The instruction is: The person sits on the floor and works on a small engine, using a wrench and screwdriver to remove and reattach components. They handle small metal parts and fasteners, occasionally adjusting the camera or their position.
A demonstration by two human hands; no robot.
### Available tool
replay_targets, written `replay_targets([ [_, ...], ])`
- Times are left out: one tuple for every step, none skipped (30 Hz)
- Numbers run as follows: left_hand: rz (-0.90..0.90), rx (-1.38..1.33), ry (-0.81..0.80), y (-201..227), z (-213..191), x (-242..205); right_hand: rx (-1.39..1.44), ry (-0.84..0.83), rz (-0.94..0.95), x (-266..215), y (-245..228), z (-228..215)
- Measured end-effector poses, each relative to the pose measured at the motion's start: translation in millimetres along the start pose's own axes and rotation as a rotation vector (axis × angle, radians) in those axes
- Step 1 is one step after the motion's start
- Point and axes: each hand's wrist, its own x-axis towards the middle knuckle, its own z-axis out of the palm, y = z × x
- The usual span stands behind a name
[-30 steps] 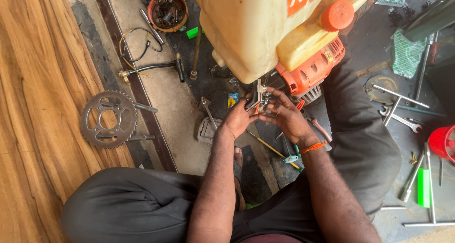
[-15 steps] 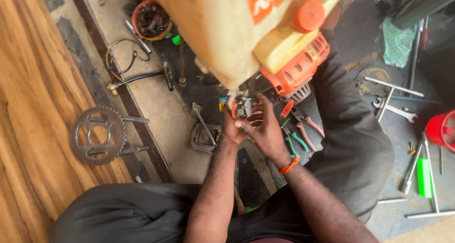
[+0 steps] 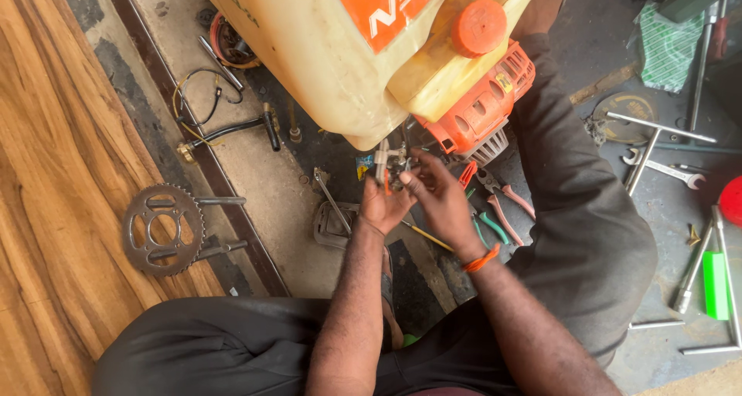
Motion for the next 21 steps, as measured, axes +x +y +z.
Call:
replay_targets([
  [-0.024, -0.036, 0.049, 1.5, -1.1, 0.2, 0.043, -0.022, -0.011, 4.0, 3.1, -4.4],
  [-0.048, -0.072, 0.097, 2.6, -2.0, -0.2, 0.078, -0.018, -0.033, 4.8, 6.1, -5.9],
  [-0.069, -0.109, 0.145, 3.8, -3.1, -0.2, 0.111, -0.015, -0.056, 6.3, 8.5, -7.5],
  [-0.054, -0.097, 0.146, 4.4, -4.0, -0.3, 0.145, -0.013, -0.079, 9.2, 10.1, -9.1],
  [-0.038, -0.086, 0.146, 4.5, -4.8, 0.3, 0.229, -0.046, -0.031, 11.5, 11.2, -9.9],
  [-0.023, -0.074, 0.146, 5.5, -6.1, 1.0, 0.313, -0.079, 0.017, 13.5, 12.2, -9.9],
  [-0.016, -0.063, 0.138, 5.0, -7.2, -0.2, 0.395, -0.114, 0.070, 14.1, 13.4, -9.6],
  [-0.009, -0.052, 0.131, 4.8, -8.3, -1.4, 0.371, -0.120, 0.082, 15.2, 14.3, -9.8],
  [-0.004, -0.042, 0.123, 3.9, -8.6, -1.8, 0.345, -0.124, 0.093, 16.1, 15.2, -11.5],
  [-0.012, -0.041, 0.150, 2.5, -7.9, -3.4, 0.320, -0.128, 0.103, 15.5, 16.0, -12.4],
  [-0.016, -0.039, 0.173, 4.5, -7.0, -2.3, 0.327, -0.136, 0.081, 17.7, 15.5, -13.1],
  [-0.021, -0.036, 0.196, 6.7, -5.5, -1.1, 0.334, -0.145, 0.059, 20.0, 14.8, -13.8],
  [-0.019, -0.033, 0.196, 8.4, -4.0, -2.0, 0.343, -0.154, 0.041, 20.7, 15.0, -13.6],
  [-0.017, -0.029, 0.196, 10.4, -2.6, -2.4, 0.346, -0.158, 0.036, 21.8, 15.4, -13.4],
  [-0.016, -0.026, 0.196, 11.3, -1.0, -3.2, 0.349, -0.161, 0.032, 22.1, 16.4, -13.2],
  [-0.023, 0.007, 0.190, 13.2, -0.1, -3.0, 0.352, -0.165, 0.027, 22.9, 17.6, -12.8],
  [-0.033, 0.038, 0.186, 14.0, 0.6, -4.0, 0.360, -0.157, 0.034, 21.8, 19.5, -11.9],
  [-0.044, 0.070, 0.182, 14.1, 1.3, -5.5, 0.368, -0.149, 0.040, 20.8, 21.2, -11.0],
  [-0.050, 0.047, 0.186, 15.6, 2.0, -4.5, 0.375, -0.141, 0.042, 22.5, 21.4, -10.5],
  [-0.056, 0.024, 0.189, 16.5, 2.7, -3.2, 0.387, -0.143, 0.032, 23.2, 21.3, -9.8],
  [-0.063, 0.001, 0.194, 16.9, 2.9, -3.1, 0.400, -0.146, 0.024, 23.2, 21.1, -8.9],
])
